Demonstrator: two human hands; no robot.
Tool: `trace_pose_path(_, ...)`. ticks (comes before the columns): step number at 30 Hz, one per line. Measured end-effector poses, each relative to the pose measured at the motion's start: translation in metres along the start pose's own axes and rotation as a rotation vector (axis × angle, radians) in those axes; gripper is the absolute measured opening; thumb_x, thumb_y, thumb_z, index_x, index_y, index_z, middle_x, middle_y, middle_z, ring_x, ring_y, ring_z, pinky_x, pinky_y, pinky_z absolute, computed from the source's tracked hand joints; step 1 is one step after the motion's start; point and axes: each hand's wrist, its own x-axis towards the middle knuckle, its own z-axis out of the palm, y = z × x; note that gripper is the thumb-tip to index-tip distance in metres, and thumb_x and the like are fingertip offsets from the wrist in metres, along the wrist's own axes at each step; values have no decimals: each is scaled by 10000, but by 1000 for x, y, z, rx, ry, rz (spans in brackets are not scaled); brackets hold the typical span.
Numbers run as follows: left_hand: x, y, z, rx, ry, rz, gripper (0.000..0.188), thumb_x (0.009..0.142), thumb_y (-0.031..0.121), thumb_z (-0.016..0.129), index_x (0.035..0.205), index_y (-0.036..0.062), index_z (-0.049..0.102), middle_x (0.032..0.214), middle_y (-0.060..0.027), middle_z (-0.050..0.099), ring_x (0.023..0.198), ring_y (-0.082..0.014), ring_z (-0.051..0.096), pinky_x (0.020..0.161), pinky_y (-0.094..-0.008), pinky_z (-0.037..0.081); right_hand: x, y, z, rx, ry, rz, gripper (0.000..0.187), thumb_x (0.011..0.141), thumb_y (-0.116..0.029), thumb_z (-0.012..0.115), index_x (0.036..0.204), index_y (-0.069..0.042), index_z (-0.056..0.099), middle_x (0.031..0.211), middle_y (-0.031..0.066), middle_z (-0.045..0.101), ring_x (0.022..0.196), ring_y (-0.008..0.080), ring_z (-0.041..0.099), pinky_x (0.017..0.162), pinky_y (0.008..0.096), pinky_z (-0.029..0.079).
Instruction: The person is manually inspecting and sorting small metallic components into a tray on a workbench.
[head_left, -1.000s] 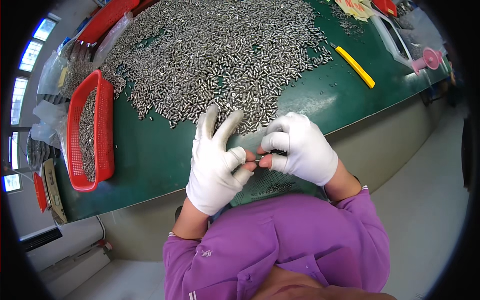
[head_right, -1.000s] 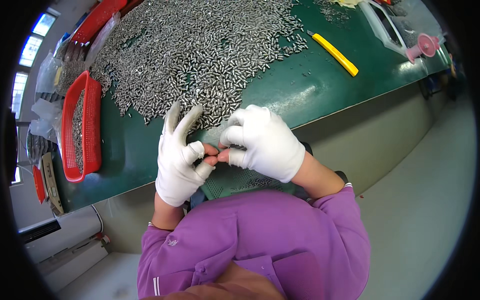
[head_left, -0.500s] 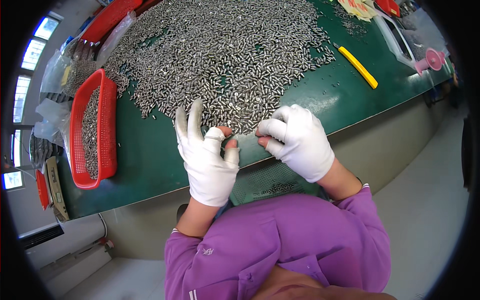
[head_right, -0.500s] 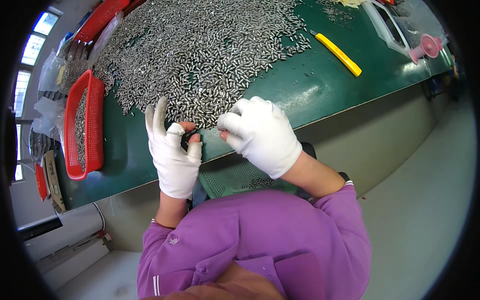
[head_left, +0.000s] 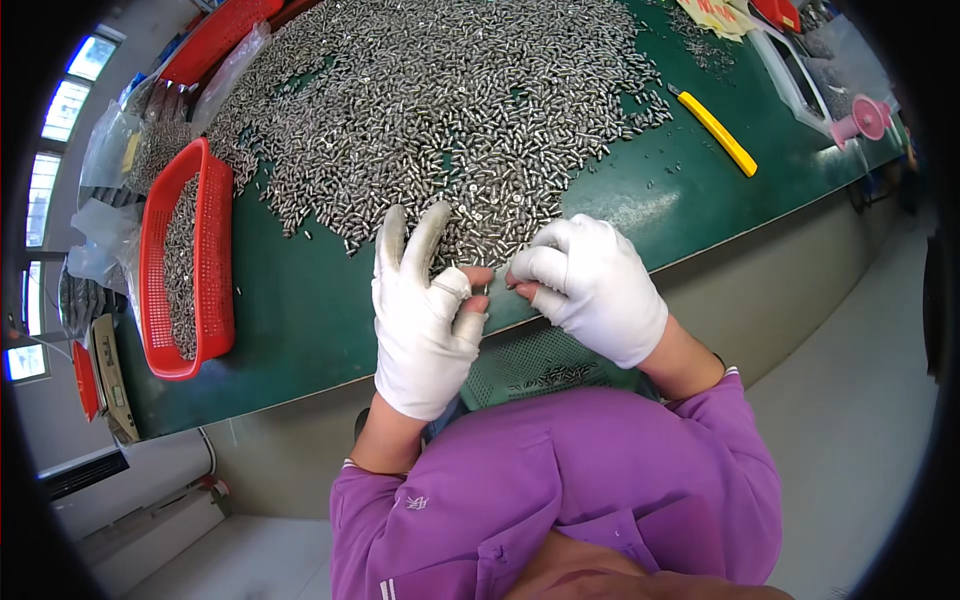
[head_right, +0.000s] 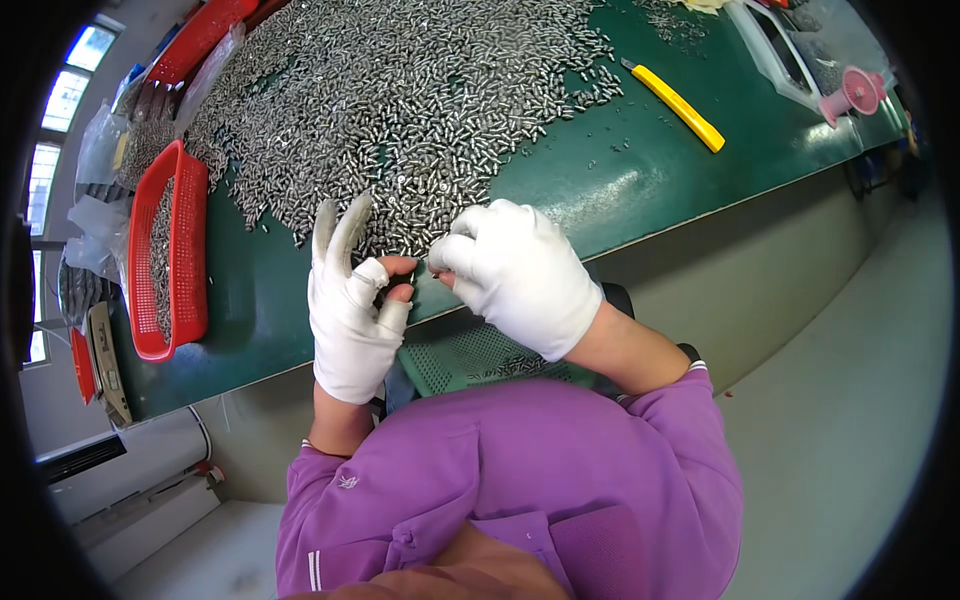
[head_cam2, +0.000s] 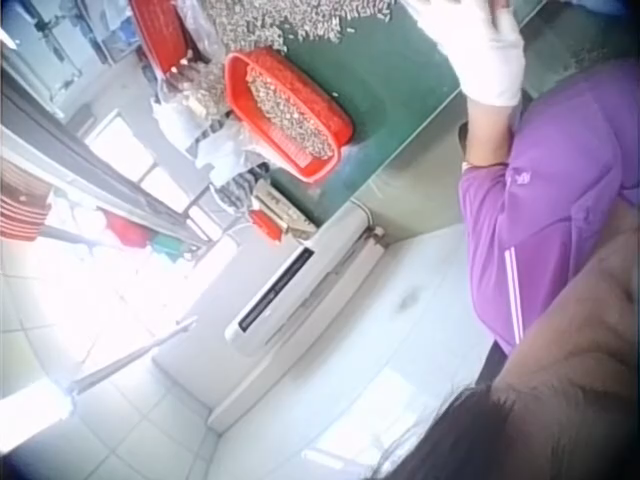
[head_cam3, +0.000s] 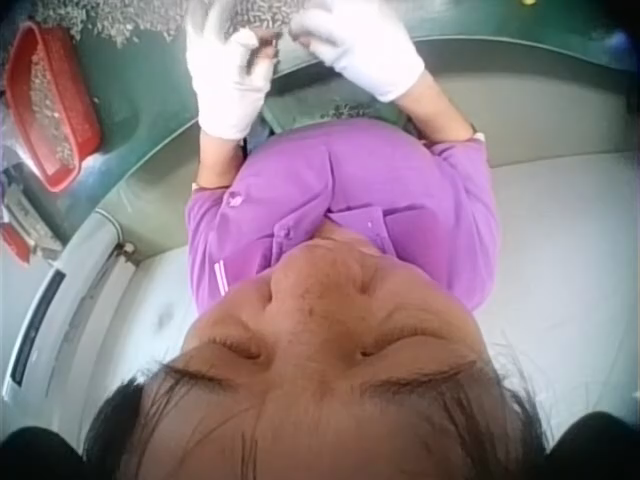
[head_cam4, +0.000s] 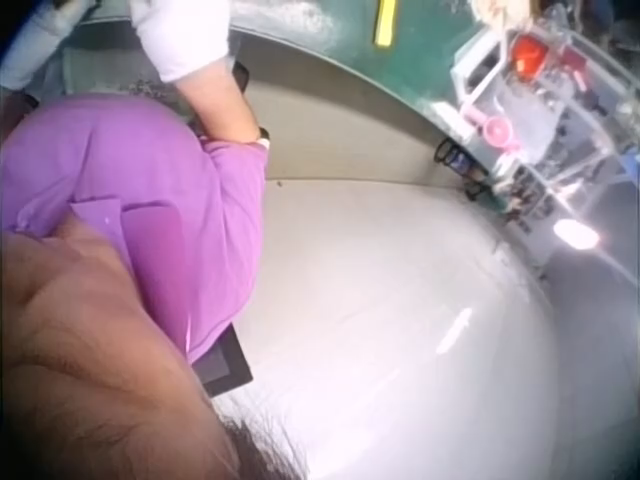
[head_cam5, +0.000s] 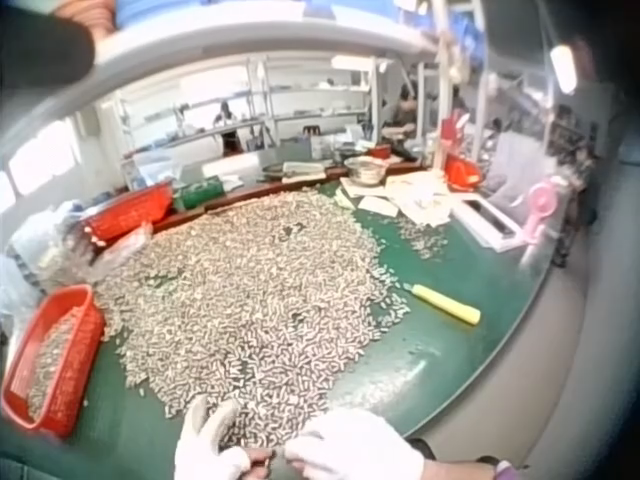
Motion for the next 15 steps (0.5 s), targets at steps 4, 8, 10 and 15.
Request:
trace_pose_path(4,-2,-4,4,-26,70,-28,256,746,16,737,966,95,635,1533,-191,445,1417,-535,356,1088,-587,379,1,-2,-2,6,-7,25,183,766,-173,794,929,-183,712,891,34,645,810,295,612,707,430,506)
trace_pose_path(8,-1,-1,6,46,55,-47,222,763,27,733,947,94,628,1524,-201,455,1410,-540,361,1080,-592,384,3,-4,-2,-22,-26,-3,116,822,-236,743,918,-178,715,856,51,631,811,299,634,704,435,533)
trace_pose_path(10,-1,2,6,60,50,-62,213,768,41,741,942,98,631,1517,-204,464,1408,-540,362,1078,-597,385,2,-3,-1,-12,-17,-20,122,822,-235,743,927,-179,714,857,49,629,813,298,634,704,436,533)
trace_pose_path(15,0,1,5,46,56,-65,199,766,59,752,919,97,629,1500,-207,482,1404,-540,366,1079,-602,381,0,-2,-3,-19,-41,-24,102,823,-185,725,923,-181,707,869,45,627,828,290,634,709,423,534)
